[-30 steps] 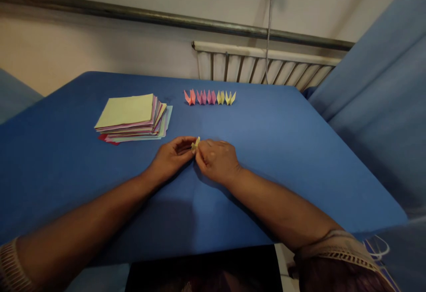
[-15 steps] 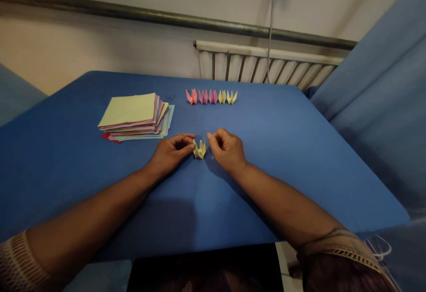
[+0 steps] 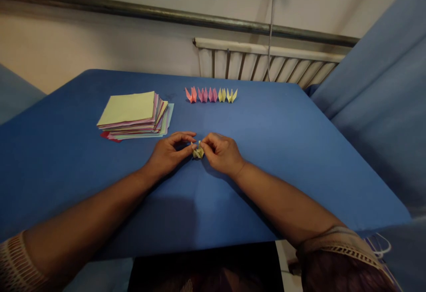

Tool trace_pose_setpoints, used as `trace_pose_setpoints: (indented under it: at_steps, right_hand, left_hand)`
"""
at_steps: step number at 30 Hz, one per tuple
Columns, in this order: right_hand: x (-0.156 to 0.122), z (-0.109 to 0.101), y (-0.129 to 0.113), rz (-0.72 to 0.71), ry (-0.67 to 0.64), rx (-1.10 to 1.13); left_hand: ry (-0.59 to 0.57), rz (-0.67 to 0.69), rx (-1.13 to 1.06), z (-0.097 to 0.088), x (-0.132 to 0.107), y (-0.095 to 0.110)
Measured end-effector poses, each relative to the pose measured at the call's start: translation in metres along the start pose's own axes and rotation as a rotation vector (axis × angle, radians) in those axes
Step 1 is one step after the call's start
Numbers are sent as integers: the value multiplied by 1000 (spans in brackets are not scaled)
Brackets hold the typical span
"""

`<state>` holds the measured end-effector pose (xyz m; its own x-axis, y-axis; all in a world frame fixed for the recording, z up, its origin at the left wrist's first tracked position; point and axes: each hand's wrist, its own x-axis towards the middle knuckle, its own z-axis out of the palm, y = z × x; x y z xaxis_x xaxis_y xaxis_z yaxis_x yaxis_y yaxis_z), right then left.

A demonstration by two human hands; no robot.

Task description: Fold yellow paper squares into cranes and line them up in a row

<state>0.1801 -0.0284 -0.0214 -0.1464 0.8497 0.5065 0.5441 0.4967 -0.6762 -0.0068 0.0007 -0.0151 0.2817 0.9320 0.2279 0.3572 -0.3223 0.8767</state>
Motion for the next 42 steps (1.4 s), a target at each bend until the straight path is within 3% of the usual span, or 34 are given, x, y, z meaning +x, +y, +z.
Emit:
trace_pose_setpoints:
  at_steps: [4, 16, 24, 32, 42]
  right_hand:
    - [0, -1, -3, -14, -15, -26]
    - [2, -1, 4, 27, 11, 57]
    - [1, -8, -1, -73, -10, -15]
    - [3, -10, 5, -39, -175, -18]
    - [1, -3, 13, -4, -194, 20]
  left_hand:
    - [15, 40, 85, -4, 0, 6]
    - [-58, 79, 41, -6, 0, 5]
    - [-123, 121, 135, -12, 1, 9]
    - [-117, 236, 199, -14, 5, -1]
    - [-138, 147, 218, -9, 3, -6]
